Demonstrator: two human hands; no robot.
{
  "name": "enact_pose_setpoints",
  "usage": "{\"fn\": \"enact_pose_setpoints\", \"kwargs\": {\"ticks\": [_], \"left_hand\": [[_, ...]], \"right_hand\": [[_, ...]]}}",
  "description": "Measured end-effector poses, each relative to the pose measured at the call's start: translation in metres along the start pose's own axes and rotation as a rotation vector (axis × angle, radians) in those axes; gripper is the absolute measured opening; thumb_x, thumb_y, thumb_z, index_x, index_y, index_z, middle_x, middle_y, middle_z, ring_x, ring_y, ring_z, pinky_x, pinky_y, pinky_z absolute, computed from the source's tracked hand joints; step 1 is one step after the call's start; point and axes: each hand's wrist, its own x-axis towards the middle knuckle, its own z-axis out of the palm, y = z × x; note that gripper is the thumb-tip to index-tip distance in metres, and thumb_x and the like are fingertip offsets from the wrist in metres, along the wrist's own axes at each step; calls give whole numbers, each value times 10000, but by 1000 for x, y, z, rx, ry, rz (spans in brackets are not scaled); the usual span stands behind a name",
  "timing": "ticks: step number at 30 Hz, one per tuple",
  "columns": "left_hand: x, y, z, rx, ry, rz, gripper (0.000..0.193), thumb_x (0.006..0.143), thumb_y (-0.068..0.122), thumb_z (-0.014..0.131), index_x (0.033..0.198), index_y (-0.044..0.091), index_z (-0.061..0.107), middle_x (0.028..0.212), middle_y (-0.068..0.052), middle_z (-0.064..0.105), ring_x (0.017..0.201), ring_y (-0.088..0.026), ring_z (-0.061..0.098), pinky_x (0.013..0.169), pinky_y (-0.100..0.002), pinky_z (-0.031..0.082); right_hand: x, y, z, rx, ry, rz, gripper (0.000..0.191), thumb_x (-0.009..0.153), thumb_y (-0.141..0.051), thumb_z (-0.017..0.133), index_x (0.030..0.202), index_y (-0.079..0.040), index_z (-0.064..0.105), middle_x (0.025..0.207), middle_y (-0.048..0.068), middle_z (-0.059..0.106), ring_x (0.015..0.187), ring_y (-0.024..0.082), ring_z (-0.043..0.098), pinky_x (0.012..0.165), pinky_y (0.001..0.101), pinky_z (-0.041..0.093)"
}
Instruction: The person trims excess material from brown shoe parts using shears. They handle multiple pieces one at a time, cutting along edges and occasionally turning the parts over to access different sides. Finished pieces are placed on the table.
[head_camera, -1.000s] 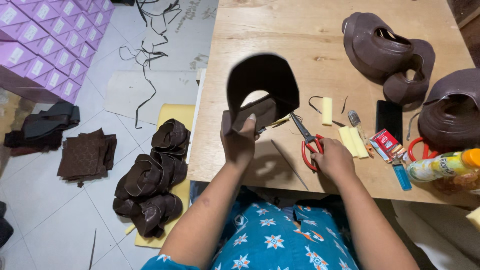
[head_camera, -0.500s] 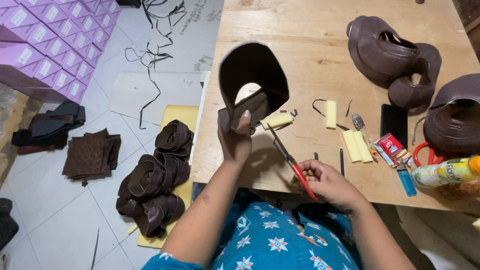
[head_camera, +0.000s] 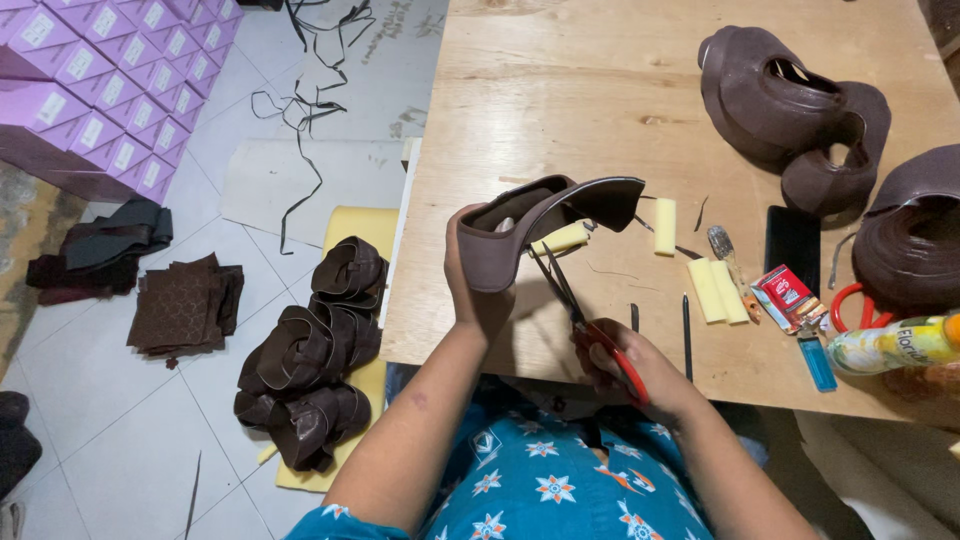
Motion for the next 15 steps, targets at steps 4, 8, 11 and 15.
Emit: {"fn": "enact_pose_setpoints", "kwargs": {"ticks": [4, 8, 11, 15], "left_hand": [[0, 13, 4, -194, -16, -299, 330, 1009, 158, 684, 1263, 0, 544, 1152, -118, 663, 1045, -175, 667, 898, -277, 590], [-2, 20, 8, -294, -33, -296, 375, 1005, 241, 666, 1249, -4, 521, 1114, -115, 695, 969, -165, 702, 815, -269, 618], [-9, 16, 9, -265, -33, -275, 367, 1018, 234, 664, 1256, -6, 522, 1126, -119, 693, 978, -166, 702, 827, -270, 619], [-14, 6, 11, -41, 6, -97, 381, 1029, 210, 670, 1294, -13, 512, 1159, -122, 669, 1044, -173, 673, 885, -291, 589]], "right_hand": [[0, -3, 5, 37, 21, 37, 506, 905, -390, 679, 1259, -35, 611, 859, 27, 597, 702, 135, 561, 569, 276, 457], [0, 0, 6, 106, 49, 69, 455, 885, -303, 687, 1259, -57, 609, 843, 7, 602, 704, 119, 574, 562, 268, 451], [3, 5, 5, -42, 24, -81, 402, 906, -227, 696, 1245, -20, 633, 820, 26, 614, 683, 120, 577, 575, 259, 472], [6, 10, 7, -23, 119, 31, 357, 877, -170, 677, 1200, -23, 641, 771, 33, 619, 612, 129, 590, 488, 273, 454]]}}
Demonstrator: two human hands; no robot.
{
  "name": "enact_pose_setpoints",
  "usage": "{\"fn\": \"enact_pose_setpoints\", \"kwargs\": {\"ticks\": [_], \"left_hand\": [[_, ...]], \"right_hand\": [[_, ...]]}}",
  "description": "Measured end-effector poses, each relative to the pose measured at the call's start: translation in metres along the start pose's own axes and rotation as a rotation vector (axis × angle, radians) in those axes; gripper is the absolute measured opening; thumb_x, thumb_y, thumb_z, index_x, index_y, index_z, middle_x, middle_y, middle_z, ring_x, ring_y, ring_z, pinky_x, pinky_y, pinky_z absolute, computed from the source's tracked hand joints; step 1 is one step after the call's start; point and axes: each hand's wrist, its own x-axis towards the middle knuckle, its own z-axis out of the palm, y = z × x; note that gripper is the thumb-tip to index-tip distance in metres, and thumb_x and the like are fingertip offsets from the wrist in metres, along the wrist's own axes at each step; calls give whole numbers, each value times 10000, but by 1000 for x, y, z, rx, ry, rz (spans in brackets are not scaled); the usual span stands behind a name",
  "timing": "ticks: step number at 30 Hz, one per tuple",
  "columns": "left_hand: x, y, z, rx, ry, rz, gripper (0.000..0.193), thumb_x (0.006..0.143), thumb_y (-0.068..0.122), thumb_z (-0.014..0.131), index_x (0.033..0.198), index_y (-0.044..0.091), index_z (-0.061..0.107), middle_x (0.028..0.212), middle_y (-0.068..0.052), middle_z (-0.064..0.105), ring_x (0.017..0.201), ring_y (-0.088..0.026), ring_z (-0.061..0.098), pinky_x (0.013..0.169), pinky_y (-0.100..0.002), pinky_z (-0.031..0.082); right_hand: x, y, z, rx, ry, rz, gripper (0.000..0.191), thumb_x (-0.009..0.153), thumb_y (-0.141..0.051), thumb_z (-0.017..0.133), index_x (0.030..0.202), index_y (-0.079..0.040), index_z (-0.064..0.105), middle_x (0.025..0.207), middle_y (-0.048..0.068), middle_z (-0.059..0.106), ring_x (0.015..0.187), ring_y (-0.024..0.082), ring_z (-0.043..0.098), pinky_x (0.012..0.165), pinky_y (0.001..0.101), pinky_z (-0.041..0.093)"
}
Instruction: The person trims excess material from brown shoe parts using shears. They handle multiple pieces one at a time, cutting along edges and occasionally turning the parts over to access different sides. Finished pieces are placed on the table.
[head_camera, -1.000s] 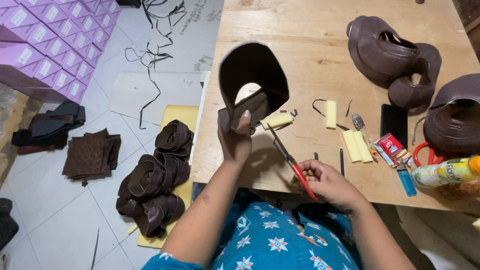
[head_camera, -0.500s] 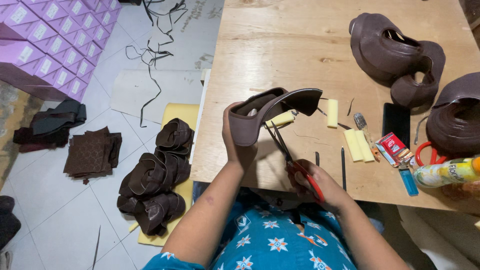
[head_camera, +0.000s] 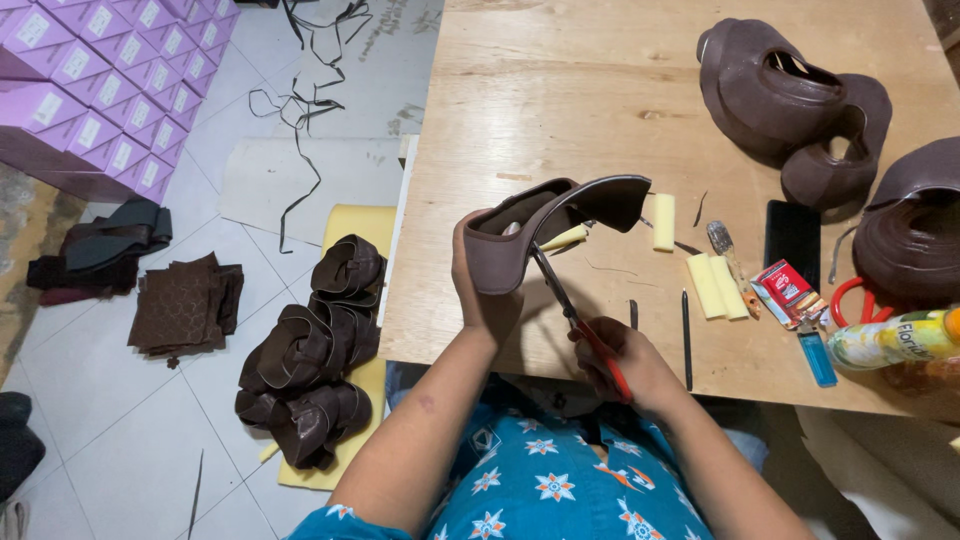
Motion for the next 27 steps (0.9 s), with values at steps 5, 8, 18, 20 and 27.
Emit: {"fn": "enact_pose_setpoints", "kwargs": {"ticks": [5, 8, 18, 20, 27], "left_hand": [[-2, -4, 4, -101, 10, -136, 371, 1014, 225, 665, 1271, -4, 527, 1153, -118, 654, 1045, -169, 655, 902, -295, 581], [-2, -1, 4, -155, 9, -175, 366, 1010, 225, 660, 1266, 2, 525, 1148, -115, 647, 1035, -167, 655, 892, -286, 587], [-5, -21, 5, -35, -4, -81, 356, 988, 150, 640, 1283, 7, 503, 1150, -105, 644, 1028, -155, 665, 869, -268, 617], [-2, -24, 4, 31, 25, -58, 351, 982, 131, 647, 1277, 5, 504, 1139, -113, 652, 1019, -161, 673, 859, -268, 616], [3, -10, -8, -294, 90, -492, 305, 968, 148, 631, 1227, 20, 535, 1069, -140, 666, 864, -188, 658, 675, -279, 593]], "right_hand": [[-3, -1, 3, 28, 1, -39, 321, 880, -148, 696, 1165, -6, 654, 758, 28, 618, 568, 126, 585, 462, 264, 445], [-7, -6, 6, -42, 65, -35, 303, 890, -163, 691, 1149, -7, 679, 759, 38, 644, 560, 126, 599, 473, 267, 468], [-5, -3, 8, -215, 193, 4, 309, 872, -182, 712, 1134, -18, 706, 707, 82, 669, 509, 153, 567, 448, 298, 436], [-3, 6, 5, -234, 199, 46, 294, 878, -182, 714, 1127, -28, 709, 683, 96, 631, 496, 165, 545, 449, 316, 421], [16, 19, -45, -909, 562, -348, 437, 828, -305, 775, 1132, -10, 666, 981, 161, 723, 921, 316, 707, 795, 430, 551]]}}
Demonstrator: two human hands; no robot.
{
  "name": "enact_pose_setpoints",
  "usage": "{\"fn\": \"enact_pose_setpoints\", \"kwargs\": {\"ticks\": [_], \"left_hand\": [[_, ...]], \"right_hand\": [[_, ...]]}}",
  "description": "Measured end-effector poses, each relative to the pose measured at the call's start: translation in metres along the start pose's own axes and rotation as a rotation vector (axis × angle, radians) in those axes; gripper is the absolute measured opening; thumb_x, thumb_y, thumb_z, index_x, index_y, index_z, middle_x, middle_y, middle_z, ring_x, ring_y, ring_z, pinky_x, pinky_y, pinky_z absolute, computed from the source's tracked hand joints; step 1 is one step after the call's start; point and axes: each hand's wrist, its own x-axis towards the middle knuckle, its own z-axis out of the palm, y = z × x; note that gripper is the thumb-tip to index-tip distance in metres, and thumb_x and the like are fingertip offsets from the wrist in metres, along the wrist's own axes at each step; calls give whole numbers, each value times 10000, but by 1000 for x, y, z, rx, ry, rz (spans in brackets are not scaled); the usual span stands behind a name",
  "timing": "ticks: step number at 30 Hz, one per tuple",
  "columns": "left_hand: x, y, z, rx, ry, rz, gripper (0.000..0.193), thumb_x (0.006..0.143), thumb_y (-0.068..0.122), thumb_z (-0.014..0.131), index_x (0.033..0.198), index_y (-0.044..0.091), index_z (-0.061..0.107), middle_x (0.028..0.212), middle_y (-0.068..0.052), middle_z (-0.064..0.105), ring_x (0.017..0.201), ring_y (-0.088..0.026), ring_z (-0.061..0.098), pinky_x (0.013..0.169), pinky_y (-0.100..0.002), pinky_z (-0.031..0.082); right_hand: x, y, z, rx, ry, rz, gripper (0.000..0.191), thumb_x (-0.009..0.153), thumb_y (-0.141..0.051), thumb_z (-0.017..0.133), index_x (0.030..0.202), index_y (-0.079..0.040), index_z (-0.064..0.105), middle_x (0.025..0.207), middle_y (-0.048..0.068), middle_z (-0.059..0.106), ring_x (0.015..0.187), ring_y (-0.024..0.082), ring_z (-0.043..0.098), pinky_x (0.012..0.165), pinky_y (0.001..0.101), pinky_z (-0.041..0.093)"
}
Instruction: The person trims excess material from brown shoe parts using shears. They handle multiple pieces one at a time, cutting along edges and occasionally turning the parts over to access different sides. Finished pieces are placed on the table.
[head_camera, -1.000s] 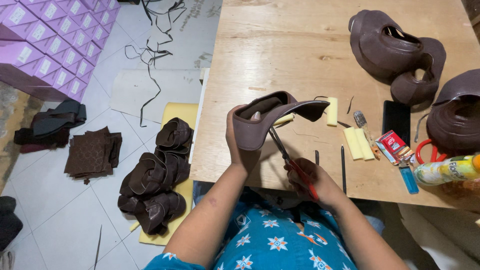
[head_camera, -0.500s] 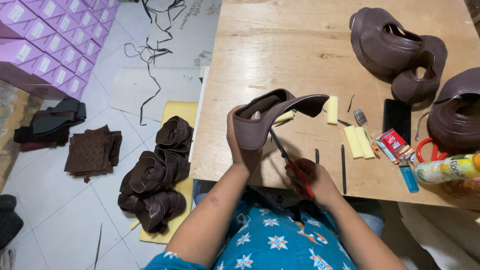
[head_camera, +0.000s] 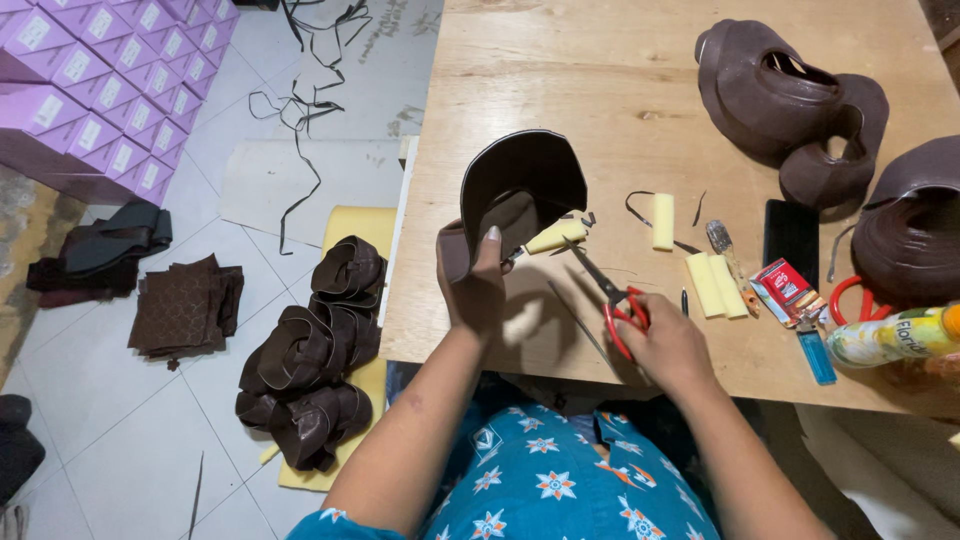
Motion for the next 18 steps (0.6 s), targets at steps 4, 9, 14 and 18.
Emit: {"fn": "enact_pose_setpoints", "kwargs": {"ticks": [4, 9, 14, 18], "left_hand": [[-13, 3, 4, -75, -41, -1, 311, 954, 145, 626, 1222, 24, 526, 1068, -116, 655, 862, -181, 650, 677, -300, 587], [-24, 6, 4, 168, -84, 239, 283, 993, 114, 648, 1217, -18, 535, 1077, -141, 677, 972, -191, 669, 843, -309, 576], [-30, 7, 5, 260, -148, 228, 326, 969, 91, 653, 1237, -13, 500, 1062, -119, 670, 962, -187, 676, 840, -308, 586], [-34, -1, 8, 343, -128, 344, 380, 915, 54, 692, 1235, -27, 503, 1057, -127, 683, 958, -203, 688, 838, -320, 579]], "right_hand": [[17, 17, -7, -274, 26, 74, 428, 809, -343, 785, 1083, -28, 692, 1070, 181, 705, 1018, 375, 673, 867, 496, 531], [22, 14, -13, -357, -19, 106, 423, 811, -382, 789, 1044, -36, 721, 1020, 194, 688, 987, 373, 666, 862, 493, 531], [24, -4, -26, -399, -87, 140, 409, 841, -402, 787, 978, -21, 729, 1012, 183, 684, 973, 367, 662, 857, 488, 531], [7, -33, -27, -118, 178, -176, 281, 873, -295, 701, 1037, -67, 718, 983, 125, 696, 937, 329, 683, 807, 451, 544]]}}
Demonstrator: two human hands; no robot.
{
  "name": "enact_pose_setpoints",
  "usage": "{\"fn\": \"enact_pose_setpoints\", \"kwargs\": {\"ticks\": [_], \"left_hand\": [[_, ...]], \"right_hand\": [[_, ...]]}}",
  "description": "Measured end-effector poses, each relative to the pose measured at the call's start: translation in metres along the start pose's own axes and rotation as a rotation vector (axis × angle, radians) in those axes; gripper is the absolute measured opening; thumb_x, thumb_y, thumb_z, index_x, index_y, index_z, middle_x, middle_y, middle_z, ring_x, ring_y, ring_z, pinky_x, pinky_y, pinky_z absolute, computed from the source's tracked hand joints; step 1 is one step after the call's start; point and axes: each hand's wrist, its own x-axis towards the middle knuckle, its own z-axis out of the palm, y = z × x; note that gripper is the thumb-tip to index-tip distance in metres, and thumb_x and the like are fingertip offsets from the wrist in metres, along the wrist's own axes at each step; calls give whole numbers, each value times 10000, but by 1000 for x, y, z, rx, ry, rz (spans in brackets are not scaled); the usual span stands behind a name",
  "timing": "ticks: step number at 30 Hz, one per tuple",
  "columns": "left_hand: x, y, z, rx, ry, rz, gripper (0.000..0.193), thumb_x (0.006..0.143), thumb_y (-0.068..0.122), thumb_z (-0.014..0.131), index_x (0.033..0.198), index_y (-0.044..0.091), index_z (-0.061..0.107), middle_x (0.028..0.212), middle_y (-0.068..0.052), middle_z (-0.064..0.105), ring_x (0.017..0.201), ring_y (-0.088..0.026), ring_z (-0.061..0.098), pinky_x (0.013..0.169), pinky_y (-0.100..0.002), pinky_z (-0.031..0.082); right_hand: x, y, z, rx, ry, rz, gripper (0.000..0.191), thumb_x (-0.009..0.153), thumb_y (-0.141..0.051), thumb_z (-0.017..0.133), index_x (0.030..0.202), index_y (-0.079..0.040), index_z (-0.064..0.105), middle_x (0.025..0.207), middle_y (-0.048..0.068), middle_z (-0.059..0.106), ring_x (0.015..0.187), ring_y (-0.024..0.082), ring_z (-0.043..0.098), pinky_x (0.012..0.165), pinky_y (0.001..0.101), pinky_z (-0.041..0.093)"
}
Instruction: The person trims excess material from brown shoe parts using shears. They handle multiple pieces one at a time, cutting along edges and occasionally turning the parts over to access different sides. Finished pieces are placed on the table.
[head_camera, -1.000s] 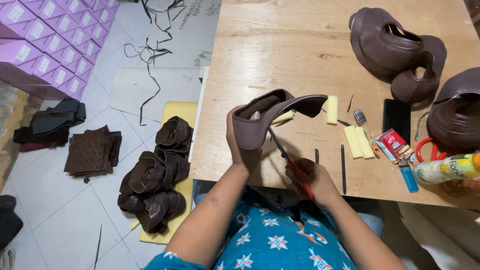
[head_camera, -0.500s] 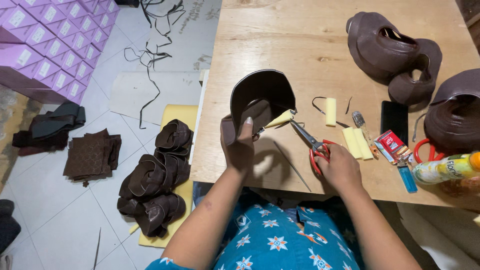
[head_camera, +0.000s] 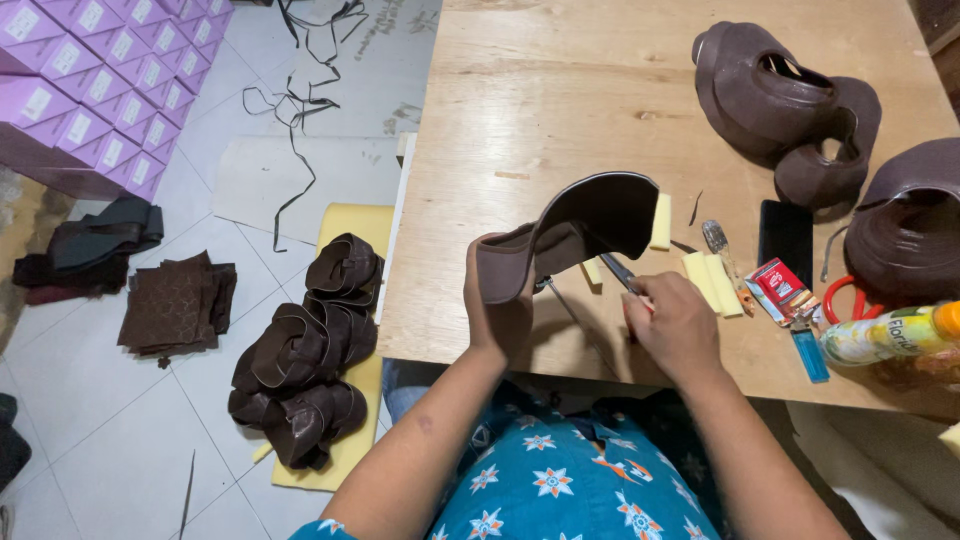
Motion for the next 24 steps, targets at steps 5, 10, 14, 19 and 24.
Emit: {"fn": "enact_pose_setpoints", "kwargs": {"ticks": [5, 10, 14, 19, 24], "left_hand": [[-7, -1, 5, 72, -100, -8, 318, 914, 15, 656, 1210, -11, 541, 1061, -122, 707, 968, -214, 715, 836, -314, 587], [-11, 7, 3, 81, -126, 28, 351, 886, 34, 715, 1183, -28, 539, 1038, -140, 710, 951, -213, 710, 806, -326, 573], [-12, 8, 5, -104, -192, -304, 268, 948, 95, 661, 1160, -13, 538, 991, -120, 706, 815, -163, 721, 657, -290, 609], [-13, 4, 13, -151, -185, -365, 311, 907, 74, 689, 1151, -24, 523, 957, -135, 701, 779, -156, 709, 629, -296, 614], [-18, -3, 15, -44, -242, -237, 379, 869, 63, 704, 1190, -11, 518, 1032, -114, 689, 906, -178, 690, 759, -311, 585]], "right_hand": [[-3, -38, 3, 305, 37, -382, 206, 947, -204, 650, 1118, -91, 664, 1078, 84, 701, 966, 294, 715, 801, 405, 583], [8, -43, 12, 38, -95, -344, 248, 886, -217, 717, 1094, -107, 635, 1082, 99, 693, 924, 336, 696, 752, 458, 561], [6, -41, 12, -7, -151, -318, 280, 861, -187, 724, 1115, -113, 634, 1077, 103, 698, 889, 322, 699, 704, 448, 554], [-1, -42, 8, 120, 41, -472, 303, 852, -125, 709, 1141, -84, 628, 1046, 101, 700, 852, 277, 702, 675, 393, 561], [0, -38, 16, 71, -85, -178, 258, 911, -149, 726, 1139, -64, 638, 961, 128, 712, 823, 275, 710, 708, 388, 571]]}}
